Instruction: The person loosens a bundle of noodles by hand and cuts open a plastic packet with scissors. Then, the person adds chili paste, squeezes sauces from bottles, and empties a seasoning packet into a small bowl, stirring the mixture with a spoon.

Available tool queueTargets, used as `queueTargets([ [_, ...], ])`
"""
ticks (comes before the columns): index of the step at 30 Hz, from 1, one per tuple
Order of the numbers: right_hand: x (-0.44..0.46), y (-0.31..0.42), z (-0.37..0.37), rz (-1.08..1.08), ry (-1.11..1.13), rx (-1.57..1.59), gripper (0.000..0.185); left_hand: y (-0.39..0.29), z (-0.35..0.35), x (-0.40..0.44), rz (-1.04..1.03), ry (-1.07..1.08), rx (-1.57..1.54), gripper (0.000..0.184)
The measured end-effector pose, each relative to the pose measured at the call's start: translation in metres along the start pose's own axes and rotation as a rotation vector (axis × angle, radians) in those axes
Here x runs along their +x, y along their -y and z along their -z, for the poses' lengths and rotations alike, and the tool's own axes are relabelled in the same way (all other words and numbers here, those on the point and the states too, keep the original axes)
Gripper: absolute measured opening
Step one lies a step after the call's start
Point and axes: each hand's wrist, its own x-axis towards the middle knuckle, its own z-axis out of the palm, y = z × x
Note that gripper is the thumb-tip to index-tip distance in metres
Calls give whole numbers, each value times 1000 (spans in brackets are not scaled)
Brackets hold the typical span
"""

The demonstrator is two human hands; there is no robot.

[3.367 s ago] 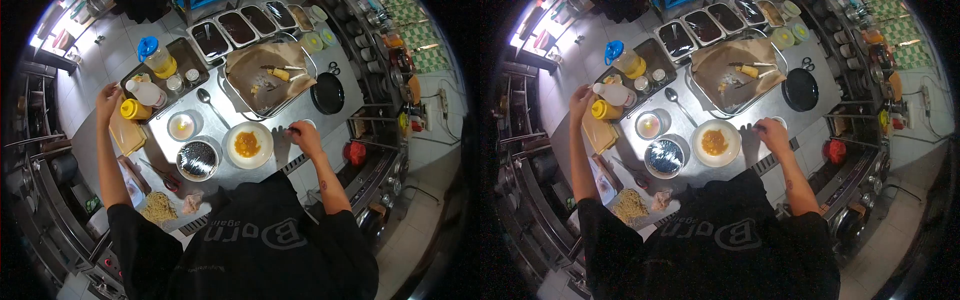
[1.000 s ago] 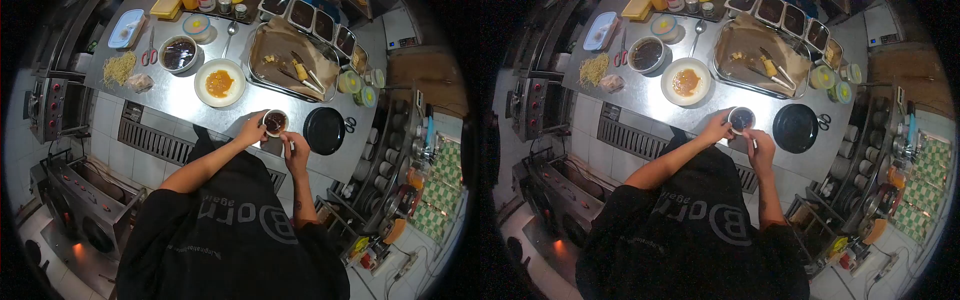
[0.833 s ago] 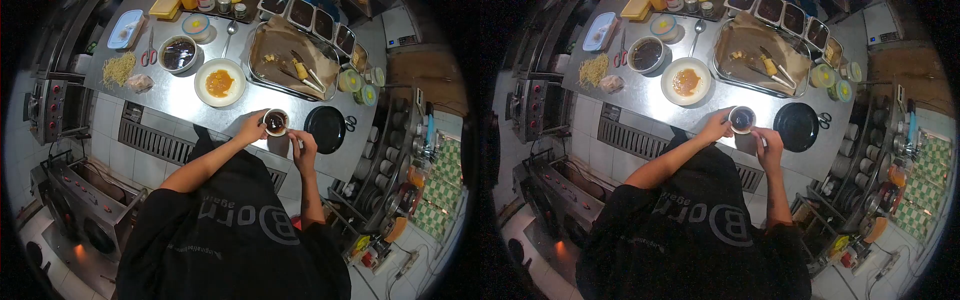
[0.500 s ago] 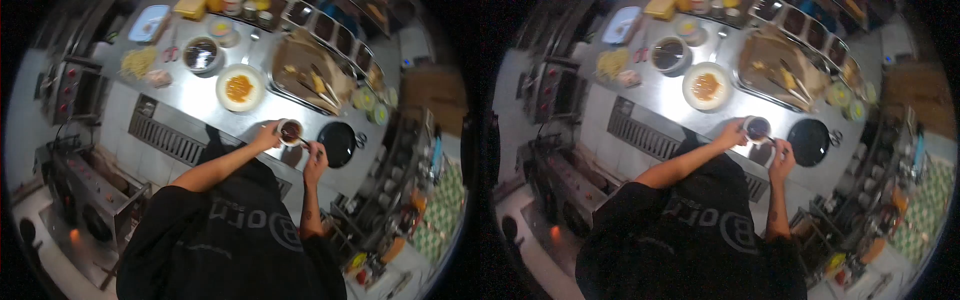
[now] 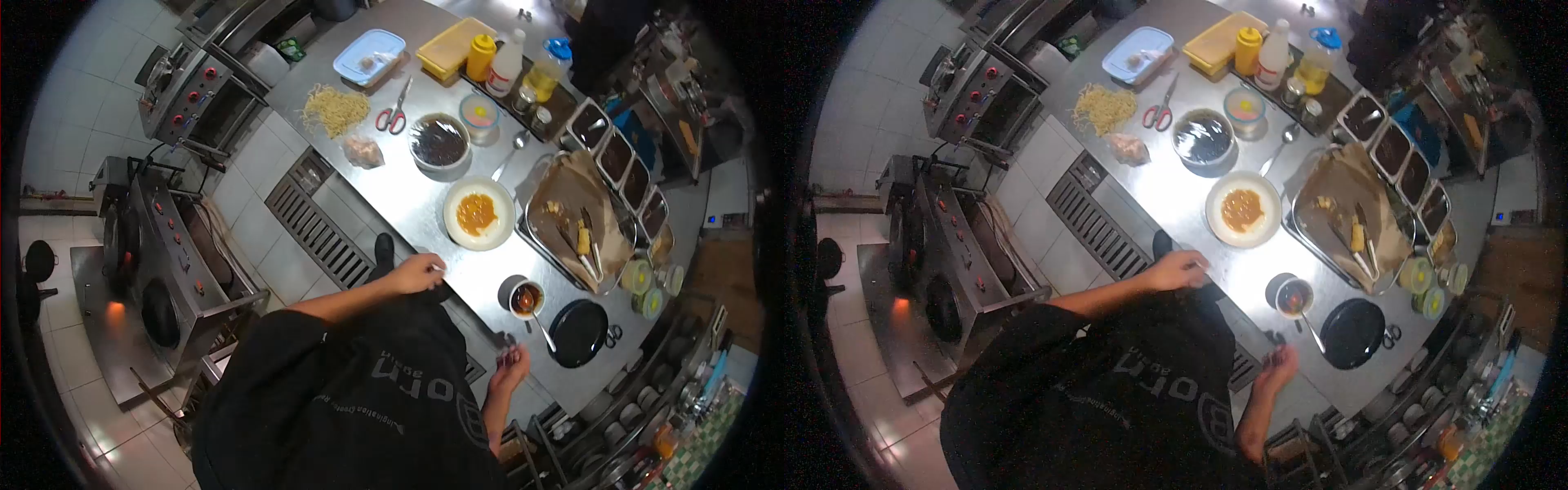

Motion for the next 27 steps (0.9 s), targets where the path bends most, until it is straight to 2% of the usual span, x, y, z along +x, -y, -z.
queueTargets([
  [1, -13, -8, -3, 89, 17, -63, 15, 16, 24, -1, -102, -114, -42, 26],
  [2, -21, -13, -18, 104, 35, -61, 15, 19, 50, -6, -162, -293, 105, 24],
  [3, -34, -17, -36, 240, 105, -279, 12, 23, 77, -12, -215, -473, 249, 23],
  [4, -48, -20, -55, 377, 168, -498, 9, 29, 106, -18, -167, -562, 245, 22],
  [5, -60, -22, -85, 388, 172, -499, 9, 36, 134, -25, -116, -646, 240, 21],
  [7, -76, -24, -171, 354, 491, -635, 10, 55, 181, -39, -52, -642, 163, 21],
  [8, -80, -33, -215, 532, 577, -768, 12, 65, 203, -44, 20, -637, 93, 20],
  [11, -74, -73, -341, 961, 789, -1031, 31, 102, 266, -68, -30, -541, -24, 18],
  [15, -109, -105, -517, 1317, 670, -1203, 63, 129, 362, -97, -33, -488, -145, 16],
  [17, -100, -131, -567, 1336, 673, -1247, 62, 133, 403, -117, 62, -515, -145, 16],
  [18, -87, -146, -582, 1360, 693, -1268, 61, 139, 428, -124, 51, -507, -124, 17],
  [19, -57, -164, -585, 1298, 688, -1429, 63, 136, 454, -130, 60, -512, -133, 17],
  [21, -62, -164, -591, 1140, 637, -1463, 60, 130, 499, -145, 37, -557, -243, 17],
  [23, -63, -160, -594, 1093, 587, -1502, 58, 143, 548, -140, 51, -542, -371, 17],
  [25, -66, -160, -600, 1139, 497, -1559, 68, 166, 594, -131, 118, -591, -420, 17],
  [27, -114, -155, -622, 1323, 377, -1514, 60, 195, 637, -126, 94, -570, -409, 17],
])
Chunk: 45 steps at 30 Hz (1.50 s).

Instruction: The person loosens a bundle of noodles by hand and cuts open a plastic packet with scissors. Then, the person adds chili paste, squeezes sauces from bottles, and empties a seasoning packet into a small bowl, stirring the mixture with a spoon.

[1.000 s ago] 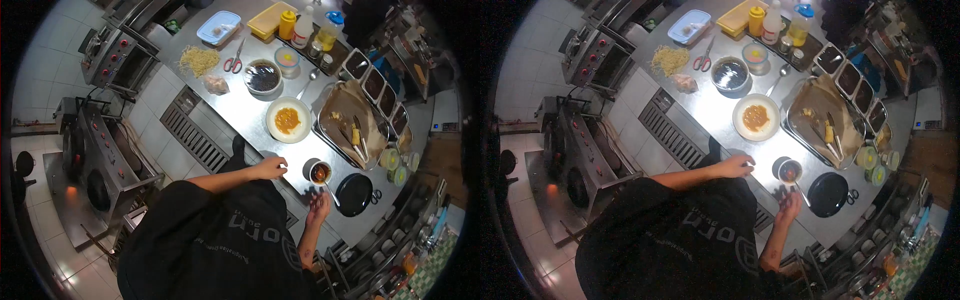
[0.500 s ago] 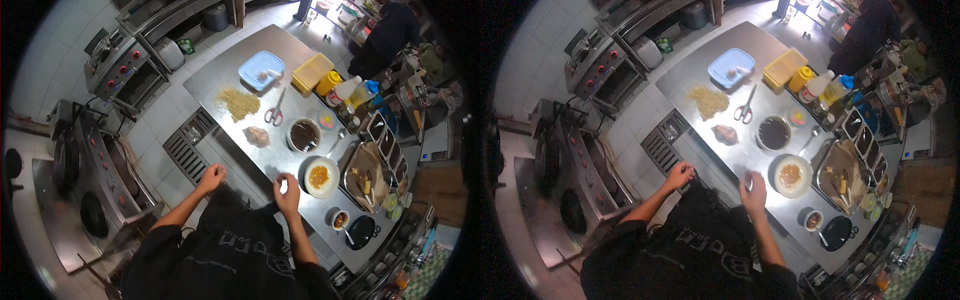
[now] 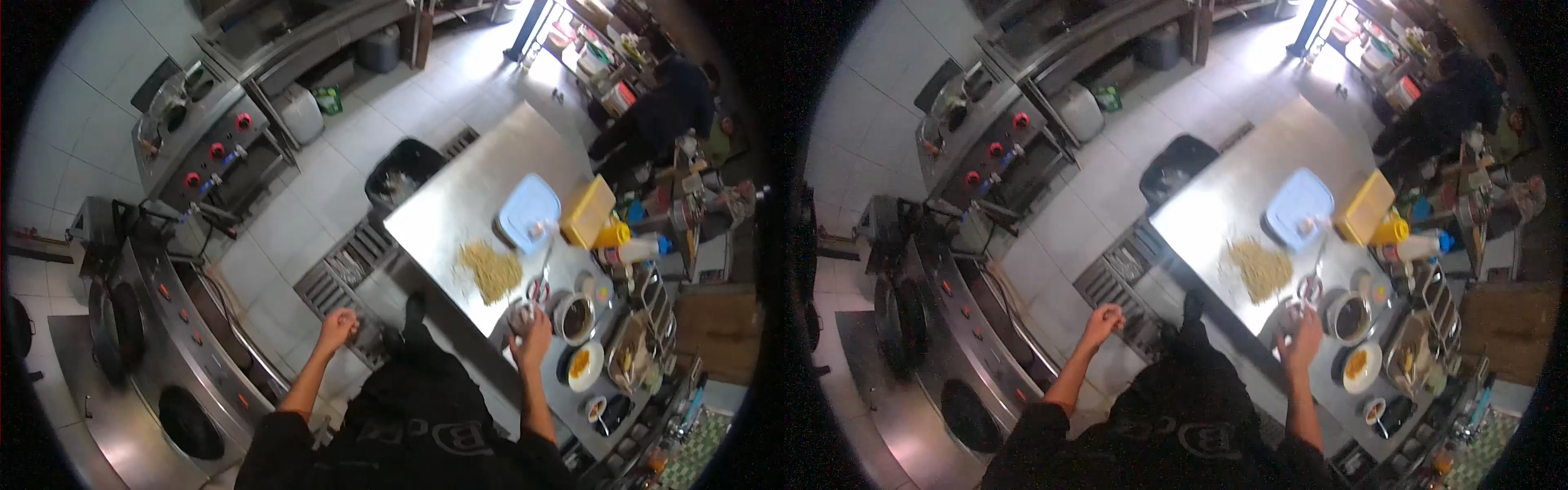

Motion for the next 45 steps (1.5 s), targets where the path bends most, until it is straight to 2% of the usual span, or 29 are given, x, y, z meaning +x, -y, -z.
queueTargets([
  [1, 6, 24, 9, -14, -33, -40, 65, 10, 25, 21, -48, 29, -6, 18],
  [4, 36, 83, -4, -125, -199, 35, 69, 11, 83, 33, 15, -194, 33, 21],
  [5, 48, 95, -19, -125, -220, 67, 65, 24, 115, 39, 74, -196, 225, 26],
  [6, 67, 112, -38, -133, -245, 105, 61, 39, 136, 40, 247, -329, 356, 34],
  [7, 94, 142, -50, -137, -278, 222, 52, 85, 179, 49, 253, -320, 458, 37],
  [8, 126, 171, -63, -21, -328, 268, 48, 73, 196, 48, 381, -356, 529, 37],
  [9, 158, 200, -69, 14, -278, 341, 46, 55, 209, 55, 457, -375, 537, 36],
  [12, 260, 286, -89, 103, -198, 597, 37, 2, 244, 104, 517, -348, 529, 35],
  [14, 313, 333, -103, 80, -138, 686, 36, -29, 268, 154, 493, -301, 539, 34],
  [16, 351, 358, -142, 52, -241, 604, 29, -62, 292, 209, 450, -238, 572, 32],
  [18, 370, 381, -176, -9, -246, 657, 21, -90, 322, 263, 399, -174, 619, 31],
  [20, 371, 404, -211, -110, -283, 606, 18, -117, 347, 310, 349, -124, 661, 30],
  [22, 358, 410, -246, -404, -113, 739, 17, -151, 368, 345, 299, -105, 703, 29],
  [23, 353, 421, -244, -427, -140, 777, 13, -172, 379, 359, 270, -84, 736, 29],
  [26, 348, 435, -238, -511, -240, 596, 14, -238, 430, 424, 133, 33, 896, 27],
  [28, 367, 433, -211, -780, -227, 468, 19, -296, 446, 506, 17, 98, 924, 26],
  [29, 379, 421, -198, -854, -338, 517, 21, -323, 432, 551, -28, 117, 886, 26],
  [30, 381, 389, -218, -855, -533, 419, 16, -342, 402, 596, -41, 81, 685, 38],
  [31, 385, 350, -234, -1079, -684, 775, 21, -372, 384, 628, -49, 122, 728, 38],
  [32, 389, 310, -237, -1264, -838, 1148, 27, -418, 359, 644, -132, 266, 746, 43],
  [33, 396, 276, -226, -1465, -1136, 1384, 37, -460, 336, 652, -220, 408, 753, 48],
  [34, 409, 244, -217, -1645, -1459, 1628, 46, -492, 325, 677, -239, 435, 787, 48],
  [36, 400, 166, -218, -1860, -1809, 1153, 60, -537, 294, 725, 144, 441, 597, 49],
  [38, 383, 123, -205, -1933, -2026, 922, 63, -586, 261, 758, 159, 444, 656, 46],
  [40, 386, 118, -183, -1931, -2109, 1012, 55, -630, 237, 795, 198, 516, 699, 42],
  [41, 379, 110, -194, -1935, -2110, 1008, 55, -650, 226, 821, 140, 591, 760, 38],
  [43, 345, 106, -231, -1601, -2246, 983, 39, -696, 184, 860, 43, 609, 1007, 34],
  [44, 350, 113, -226, -1613, -2280, 938, 39, -716, 159, 881, -7, 651, 1085, 33],
  [45, 362, 119, -220, -1596, -2326, 851, 34, -726, 129, 904, -3, 671, 1024, 33],
])
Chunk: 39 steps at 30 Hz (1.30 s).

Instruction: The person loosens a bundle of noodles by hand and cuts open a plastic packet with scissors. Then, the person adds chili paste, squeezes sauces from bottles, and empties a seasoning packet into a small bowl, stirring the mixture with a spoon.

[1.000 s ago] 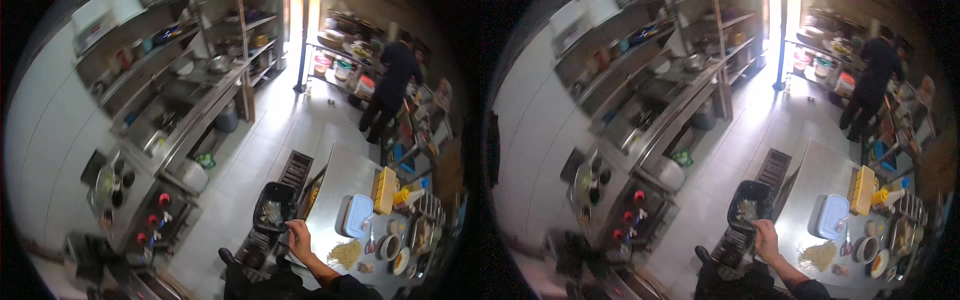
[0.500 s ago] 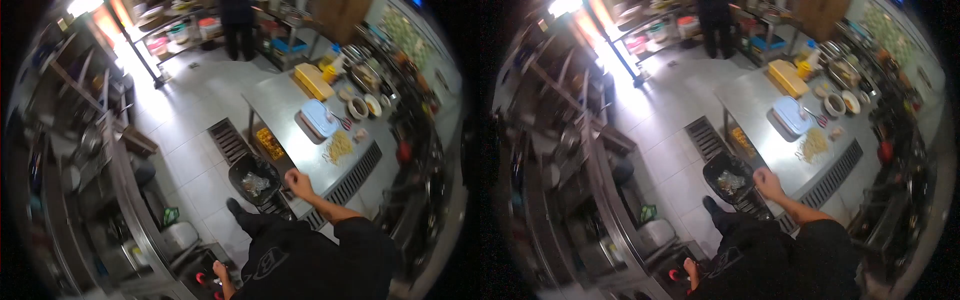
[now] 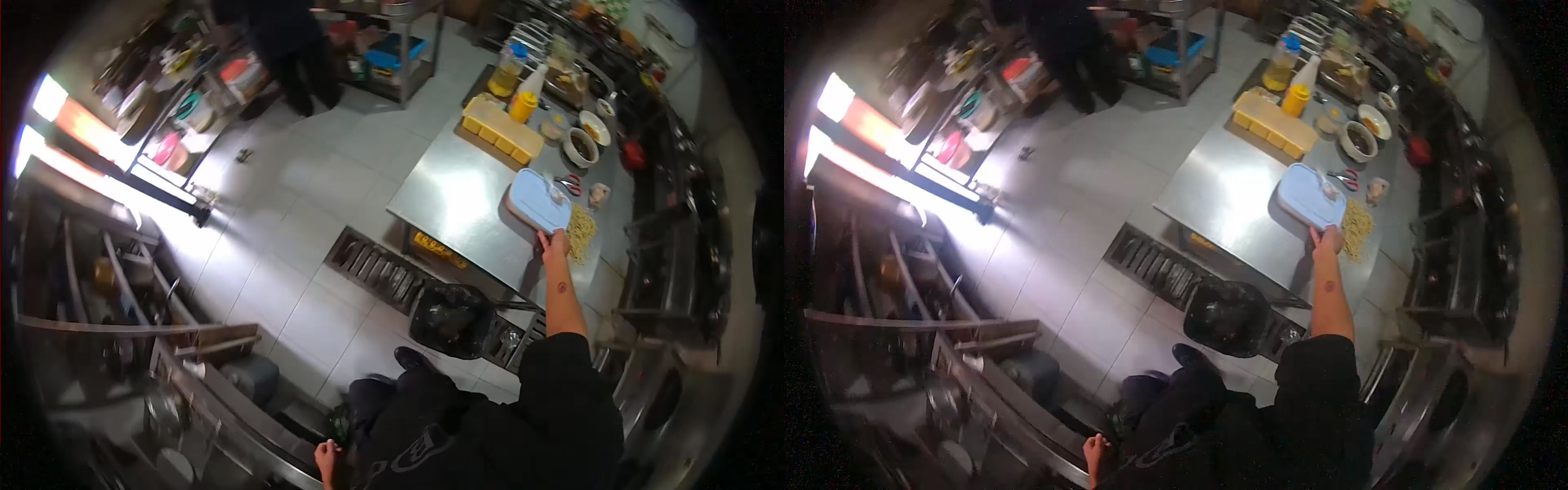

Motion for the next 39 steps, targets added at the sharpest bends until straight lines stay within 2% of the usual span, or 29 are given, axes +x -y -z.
queueTargets([
  [2, -32, 6, 2, 57, -54, -5, 26, -42, 25, 59, -54, 61, -15, 32],
  [3, -43, 7, 2, 73, -90, -3, 26, -75, 37, 92, -32, 209, -75, 32],
  [5, -66, 0, -1, 93, -127, -6, 20, -128, 53, 169, -222, 146, 322, 30],
  [6, -82, -1, -4, 129, -162, -36, 13, -184, 48, 184, -290, 169, 420, 29],
  [7, -100, -3, -6, 145, -180, -36, 13, -262, 31, 190, -359, 193, 517, 29],
  [9, -142, -5, -16, 250, -134, -147, 15, -329, 22, 262, -491, 212, 595, 25],
  [10, -165, -2, -24, 265, -154, -145, 15, -388, 5, 275, -825, 262, 662, 23],
  [11, -191, -5, -32, 227, -110, -124, 13, -438, -17, 288, -882, 278, 631, 23],
  [12, -213, -10, -48, 188, -50, -107, 12, -479, -37, 312, -1027, 327, 626, 28],
  [13, -231, -16, -53, 238, 48, -111, 15, -531, -64, 305, -986, 358, 579, 38],
  [14, -247, -27, -58, 271, 174, -121, 18, -577, -92, 301, -1152, 462, 474, 45],
  [15, -279, -28, -80, 223, 174, -159, 23, -629, -112, 287, -1373, 568, 443, 52],
  [16, -294, -37, -92, 208, 242, -245, 29, -678, -132, 270, -1368, 695, 523, 59],
  [17, -344, -30, -144, 222, 313, -369, 32, -710, -150, 263, -1461, 701, 502, 65],
  [18, -358, -35, -175, 63, 159, -287, 34, -757, -155, 243, -1521, 776, 466, 65],
  [19, -365, -46, -199, 70, 163, -304, 32, -783, -167, 247, -1603, 814, 412, 71],
  [21, -408, -58, -285, -28, 300, -355, 33, -839, -181, 264, -1821, 795, 466, 75],
  [22, -432, -63, -336, -85, 287, -457, 35, -859, -186, 284, -1892, 735, 527, 78],
  [23, -452, -86, -390, -89, 269, -425, 32, -876, -187, 313, -1959, 688, 590, 81],
  [24, -452, -102, -426, -112, 339, -582, 42, -898, -181, 342, -1958, 663, 670, 72],
  [25, -463, -117, -477, -178, 405, -587, 44, -909, -178, 381, -1946, 621, 670, 72],
  [27, -469, -172, -574, -159, 528, -547, 48, -926, -164, 466, -1709, 653, 1057, 61],
  [29, -543, -187, -713, -168, 542, -590, 14, -964, -100, 529, -1528, 478, 906, 49],
  [31, -552, -229, -815, -155, 1022, -679, 10, -1006, -38, 589, -1551, 213, 752, 43],
  [33, -587, -273, -915, -144, 1196, -765, 9, -1047, 34, 620, -1466, -63, 694, 34],
  [35, -634, -317, -1011, -179, 1410, -796, 8, -1082, 107, 646, -1281, -241, 588, 28],
  [37, -679, -384, -1094, -230, 1528, -736, 7, -1100, 175, 682, -1063, -359, 503, 22],
  [39, -729, -452, -1168, -222, 1617, -789, 5, -1111, 238, 720, -862, -378, 280, 21],
])
